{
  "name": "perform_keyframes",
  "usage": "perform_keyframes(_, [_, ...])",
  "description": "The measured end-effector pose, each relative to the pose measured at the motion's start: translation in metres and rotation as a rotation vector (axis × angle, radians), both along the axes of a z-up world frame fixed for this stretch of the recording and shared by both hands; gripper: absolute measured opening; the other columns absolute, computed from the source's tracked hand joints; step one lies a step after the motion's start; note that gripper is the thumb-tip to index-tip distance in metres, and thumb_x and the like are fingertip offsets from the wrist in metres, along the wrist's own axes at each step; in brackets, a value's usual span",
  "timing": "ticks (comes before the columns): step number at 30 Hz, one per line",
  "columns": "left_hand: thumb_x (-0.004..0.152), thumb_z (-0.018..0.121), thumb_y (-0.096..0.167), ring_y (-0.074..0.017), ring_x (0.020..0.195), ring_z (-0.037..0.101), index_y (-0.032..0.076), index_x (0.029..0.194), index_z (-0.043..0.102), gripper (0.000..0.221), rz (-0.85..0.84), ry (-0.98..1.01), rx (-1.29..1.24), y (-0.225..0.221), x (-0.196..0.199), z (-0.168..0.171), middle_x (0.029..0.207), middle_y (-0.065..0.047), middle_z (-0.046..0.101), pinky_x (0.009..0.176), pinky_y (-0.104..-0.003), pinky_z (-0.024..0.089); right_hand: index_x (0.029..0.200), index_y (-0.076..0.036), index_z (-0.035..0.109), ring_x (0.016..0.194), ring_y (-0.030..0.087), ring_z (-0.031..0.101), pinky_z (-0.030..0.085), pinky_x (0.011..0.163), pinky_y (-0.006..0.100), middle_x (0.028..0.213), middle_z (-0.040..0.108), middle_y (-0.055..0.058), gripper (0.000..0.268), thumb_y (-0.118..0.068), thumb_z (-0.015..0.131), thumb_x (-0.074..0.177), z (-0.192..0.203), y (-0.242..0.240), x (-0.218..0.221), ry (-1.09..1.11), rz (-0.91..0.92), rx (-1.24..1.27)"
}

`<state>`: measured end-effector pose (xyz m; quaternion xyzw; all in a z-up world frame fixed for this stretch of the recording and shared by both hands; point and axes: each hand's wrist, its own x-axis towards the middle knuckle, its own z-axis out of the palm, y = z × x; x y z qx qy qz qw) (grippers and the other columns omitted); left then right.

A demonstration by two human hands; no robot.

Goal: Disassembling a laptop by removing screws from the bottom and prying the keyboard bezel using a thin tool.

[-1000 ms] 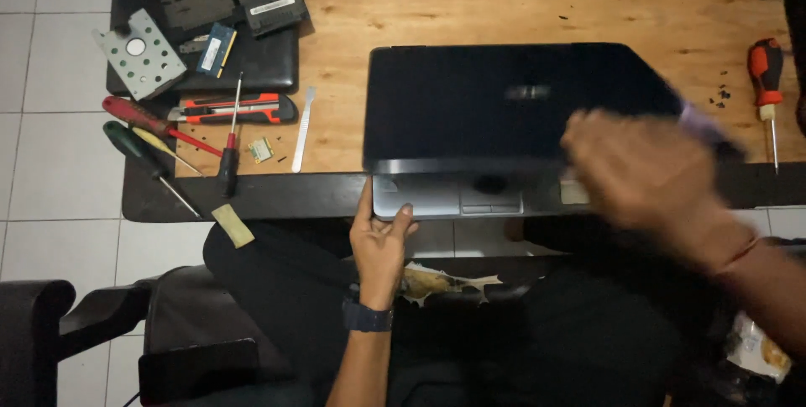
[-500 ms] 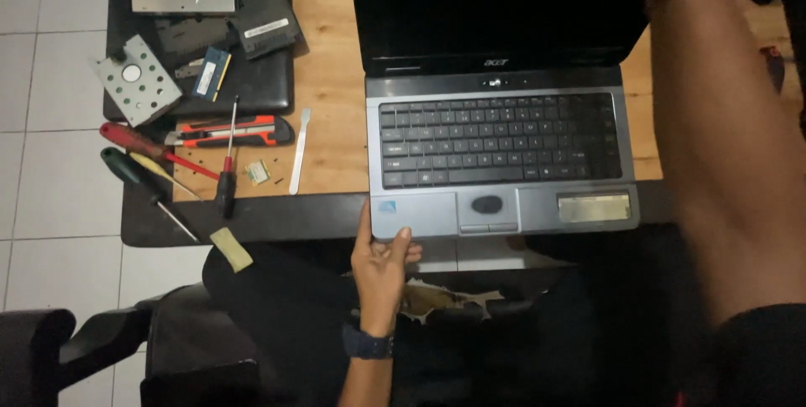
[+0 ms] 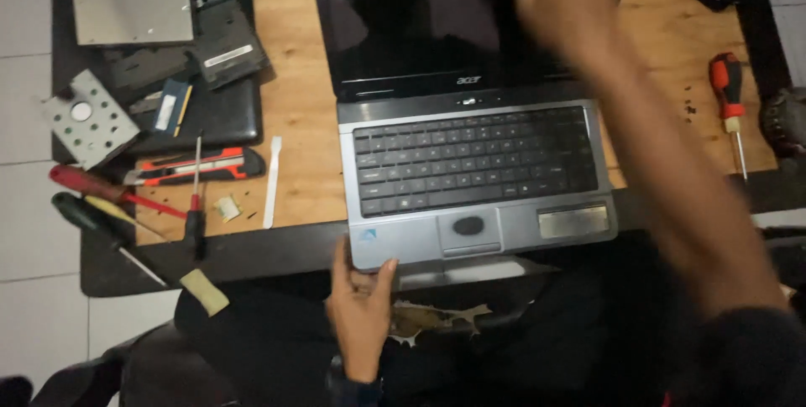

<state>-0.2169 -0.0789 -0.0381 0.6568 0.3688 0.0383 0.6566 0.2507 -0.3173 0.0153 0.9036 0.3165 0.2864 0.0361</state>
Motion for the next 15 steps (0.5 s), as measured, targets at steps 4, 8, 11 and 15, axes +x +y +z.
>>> perform_keyframes(4, [0.089, 0.089, 0.056, -0.0426, 0.109, 0.062, 0.01, 0.166, 0.055, 0.095, -0.118, 0.155, 0.829, 0.003, 0.009, 0.023, 0.114, -0.019, 0.069, 0.095, -0.057, 0.049, 0.166, 0.003, 0.055, 0.165, 0.055, 0.031, 0.024, 0.122, 0.086, 0.177, 0.042, 0.034, 0.068, -0.033, 0.068, 0.11, 0.0, 0.009, -0.158, 0.491, 0.188, 0.109])
perform_keyframes(8, [0.107, 0.07, 0.03, -0.053, 0.137, 0.062, -0.002, 0.148, 0.063, 0.052, -0.378, -0.352, 1.105, 0.003, 0.066, 0.06, 0.15, -0.035, 0.063, 0.115, -0.06, 0.05, 0.171, -0.008, 0.053, 0.166, 0.041, 0.042, 0.03, 0.131, 0.069, 0.18, 0.047, 0.02, 0.067, -0.049, 0.053, 0.118, -0.042, -0.016, -0.226, 0.497, 0.171, -0.01])
perform_keyframes(11, [0.108, 0.072, 0.021, -0.0615, 0.157, 0.042, -0.008, 0.157, 0.061, 0.059, -0.57, -0.296, 1.141, -0.031, 0.12, 0.044, 0.17, -0.043, 0.043, 0.119, -0.083, 0.029, 0.164, -0.014, 0.066, 0.161, 0.039, 0.051, 0.031, 0.132, 0.067, 0.172, 0.059, 0.018, 0.06, -0.048, 0.063, 0.114, -0.055, -0.014, -0.233, 0.435, 0.131, 0.055])
perform_keyframes(15, [0.116, 0.057, 0.03, -0.0525, 0.169, 0.025, -0.002, 0.171, 0.046, 0.065, -0.773, -0.136, 1.116, -0.055, 0.165, 0.021, 0.184, -0.033, 0.029, 0.121, -0.09, 0.008, 0.159, -0.015, 0.07, 0.157, 0.036, 0.056, 0.036, 0.131, 0.061, 0.168, 0.064, 0.015, 0.057, -0.048, 0.067, 0.113, -0.063, -0.015, -0.235, 0.364, 0.139, 0.1])
